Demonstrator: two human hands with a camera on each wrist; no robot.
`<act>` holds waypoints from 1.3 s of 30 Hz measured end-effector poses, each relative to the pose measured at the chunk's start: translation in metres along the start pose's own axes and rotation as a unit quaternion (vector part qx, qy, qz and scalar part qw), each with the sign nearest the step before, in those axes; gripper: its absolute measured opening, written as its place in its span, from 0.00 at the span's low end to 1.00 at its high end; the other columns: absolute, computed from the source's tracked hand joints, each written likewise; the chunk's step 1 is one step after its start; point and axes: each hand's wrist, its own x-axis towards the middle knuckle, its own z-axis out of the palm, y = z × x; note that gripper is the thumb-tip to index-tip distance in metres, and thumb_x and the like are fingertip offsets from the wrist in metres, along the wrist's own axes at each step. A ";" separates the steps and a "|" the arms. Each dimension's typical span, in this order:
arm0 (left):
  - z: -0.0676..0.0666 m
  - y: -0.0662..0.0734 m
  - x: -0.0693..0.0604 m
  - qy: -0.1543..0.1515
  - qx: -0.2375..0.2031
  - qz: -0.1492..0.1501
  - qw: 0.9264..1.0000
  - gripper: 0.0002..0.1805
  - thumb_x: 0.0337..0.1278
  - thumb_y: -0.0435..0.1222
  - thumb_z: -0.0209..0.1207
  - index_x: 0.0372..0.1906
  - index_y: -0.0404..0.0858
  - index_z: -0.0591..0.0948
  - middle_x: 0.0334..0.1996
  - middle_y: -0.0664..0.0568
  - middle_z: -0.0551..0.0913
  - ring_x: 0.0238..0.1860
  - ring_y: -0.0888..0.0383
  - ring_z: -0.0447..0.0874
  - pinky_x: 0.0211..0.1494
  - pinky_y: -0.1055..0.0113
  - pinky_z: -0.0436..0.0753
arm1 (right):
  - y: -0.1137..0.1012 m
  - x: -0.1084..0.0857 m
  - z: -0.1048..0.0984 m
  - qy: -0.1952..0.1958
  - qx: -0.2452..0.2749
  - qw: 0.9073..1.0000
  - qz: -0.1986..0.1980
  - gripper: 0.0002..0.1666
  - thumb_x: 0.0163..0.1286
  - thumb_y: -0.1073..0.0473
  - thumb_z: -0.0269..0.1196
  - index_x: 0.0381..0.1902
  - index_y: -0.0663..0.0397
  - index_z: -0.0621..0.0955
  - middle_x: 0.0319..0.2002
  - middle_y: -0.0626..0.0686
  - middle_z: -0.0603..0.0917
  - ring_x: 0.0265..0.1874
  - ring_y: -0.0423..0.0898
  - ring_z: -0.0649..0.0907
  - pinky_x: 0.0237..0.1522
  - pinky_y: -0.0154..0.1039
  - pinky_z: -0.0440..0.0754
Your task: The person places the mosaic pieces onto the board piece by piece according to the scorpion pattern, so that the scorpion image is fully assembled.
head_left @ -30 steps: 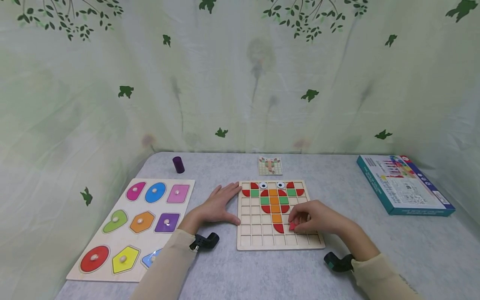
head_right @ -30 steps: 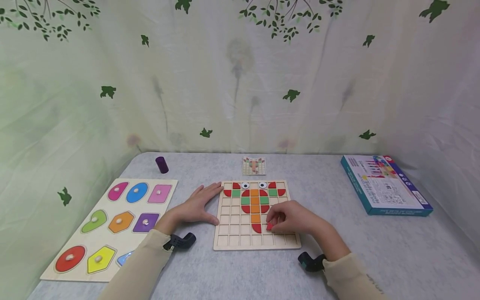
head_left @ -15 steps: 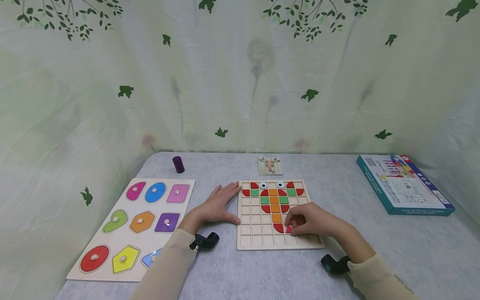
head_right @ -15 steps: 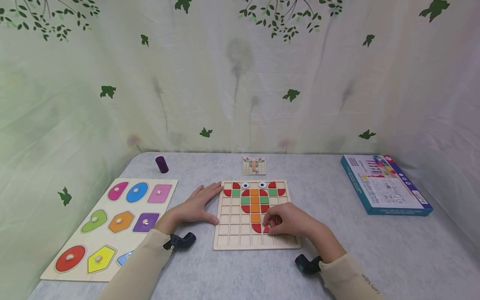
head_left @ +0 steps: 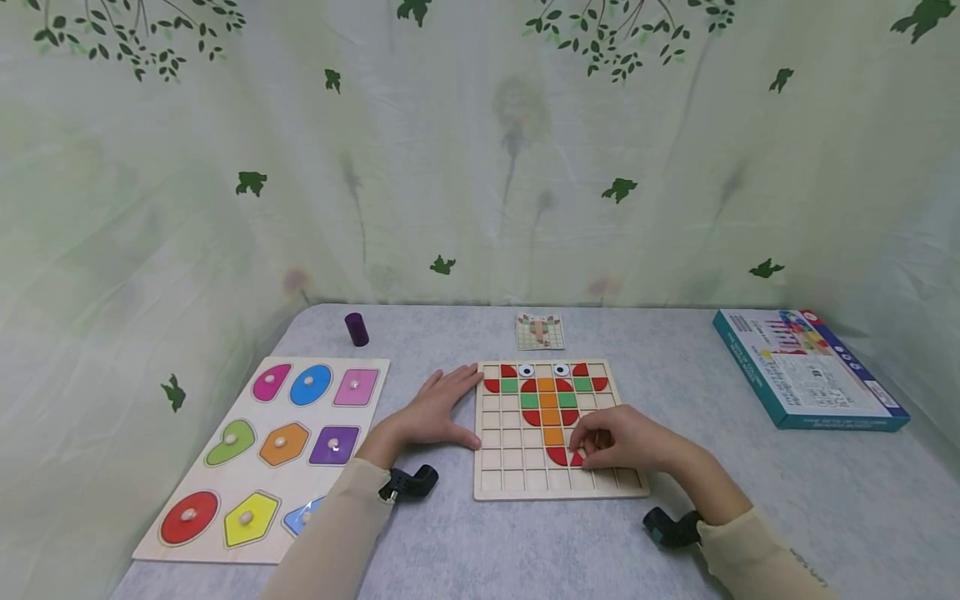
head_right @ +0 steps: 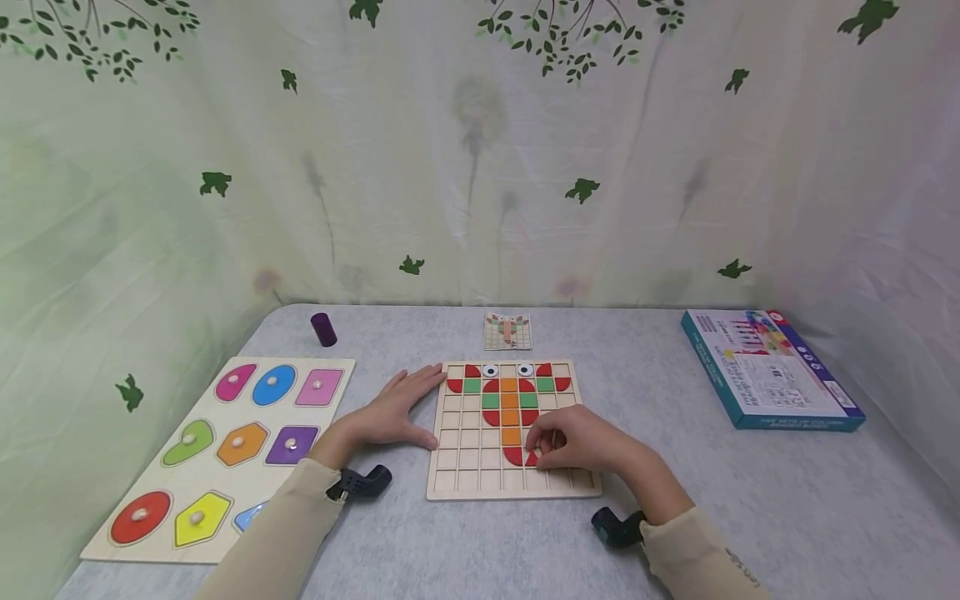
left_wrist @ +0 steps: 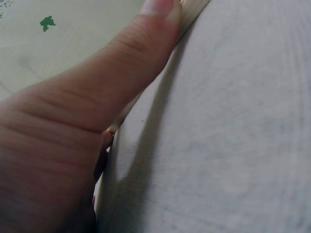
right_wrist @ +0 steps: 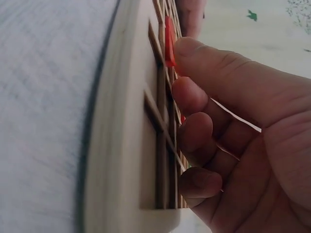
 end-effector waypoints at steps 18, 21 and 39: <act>0.002 -0.002 0.000 0.002 0.002 0.004 1.000 0.63 0.42 0.62 0.72 0.80 0.41 0.55 0.81 0.48 0.50 0.82 0.49 0.44 0.83 0.44 0.39 | 0.018 -0.019 -0.034 0.028 0.007 0.997 0.066 0.12 0.64 0.57 0.70 0.46 0.43 0.84 0.34 0.46 0.80 0.36 0.45 0.78 0.33 0.33 0.80; 0.002 -0.002 0.000 0.002 0.003 0.004 1.000 0.63 0.43 0.62 0.72 0.80 0.41 0.55 0.81 0.48 0.50 0.82 0.49 0.44 0.83 0.43 0.40 | 0.025 -0.026 -0.041 0.018 0.016 0.996 0.083 0.14 0.64 0.58 0.70 0.48 0.45 0.83 0.36 0.48 0.81 0.37 0.46 0.78 0.31 0.34 0.81; 0.001 -0.002 0.000 0.002 0.004 -0.004 1.000 0.62 0.43 0.62 0.72 0.80 0.43 0.54 0.82 0.51 0.49 0.83 0.51 0.42 0.84 0.46 0.37 | 0.064 -0.054 -0.065 -0.030 0.009 0.994 0.109 0.14 0.59 0.63 0.70 0.43 0.48 0.83 0.32 0.50 0.76 0.33 0.45 0.75 0.30 0.33 0.71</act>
